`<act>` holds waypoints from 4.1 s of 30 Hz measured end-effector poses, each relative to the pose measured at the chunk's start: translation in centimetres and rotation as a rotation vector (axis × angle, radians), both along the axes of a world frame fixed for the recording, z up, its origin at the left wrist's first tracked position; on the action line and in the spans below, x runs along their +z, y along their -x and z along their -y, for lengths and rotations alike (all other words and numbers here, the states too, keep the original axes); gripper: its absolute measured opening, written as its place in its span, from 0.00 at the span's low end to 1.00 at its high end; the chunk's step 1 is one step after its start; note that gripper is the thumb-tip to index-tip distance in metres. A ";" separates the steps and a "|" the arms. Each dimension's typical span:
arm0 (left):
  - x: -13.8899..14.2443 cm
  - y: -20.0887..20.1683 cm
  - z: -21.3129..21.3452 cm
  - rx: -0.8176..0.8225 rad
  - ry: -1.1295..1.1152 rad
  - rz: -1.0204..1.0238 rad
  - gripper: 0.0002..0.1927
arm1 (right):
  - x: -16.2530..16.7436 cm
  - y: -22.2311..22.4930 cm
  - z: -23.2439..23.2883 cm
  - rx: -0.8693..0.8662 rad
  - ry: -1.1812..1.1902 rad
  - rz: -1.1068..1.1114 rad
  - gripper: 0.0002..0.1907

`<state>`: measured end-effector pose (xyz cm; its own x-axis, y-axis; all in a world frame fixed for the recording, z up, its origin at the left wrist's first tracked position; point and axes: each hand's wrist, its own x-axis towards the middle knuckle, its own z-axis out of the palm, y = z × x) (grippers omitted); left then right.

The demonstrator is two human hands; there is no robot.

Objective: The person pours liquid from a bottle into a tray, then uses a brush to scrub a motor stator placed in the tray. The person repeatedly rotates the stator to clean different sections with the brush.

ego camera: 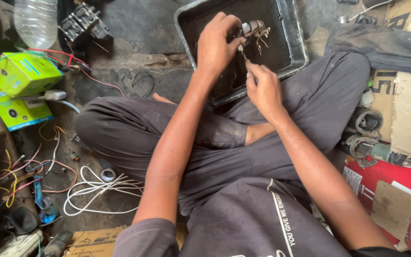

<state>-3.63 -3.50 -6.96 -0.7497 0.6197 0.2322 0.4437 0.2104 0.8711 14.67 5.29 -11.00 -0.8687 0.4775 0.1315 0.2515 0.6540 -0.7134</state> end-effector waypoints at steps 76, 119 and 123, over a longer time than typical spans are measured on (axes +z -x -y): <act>-1.8 -1.5 -2.3 -0.031 0.331 -0.296 0.25 | 4.7 -0.5 -2.2 0.073 -0.362 0.374 0.11; -0.3 -0.2 0.6 0.054 0.061 -0.018 0.15 | 1.0 1.1 -1.0 0.020 -0.458 0.215 0.17; -0.1 -0.6 0.7 0.081 0.063 -0.016 0.15 | 0.5 1.9 0.4 0.017 -0.125 0.028 0.15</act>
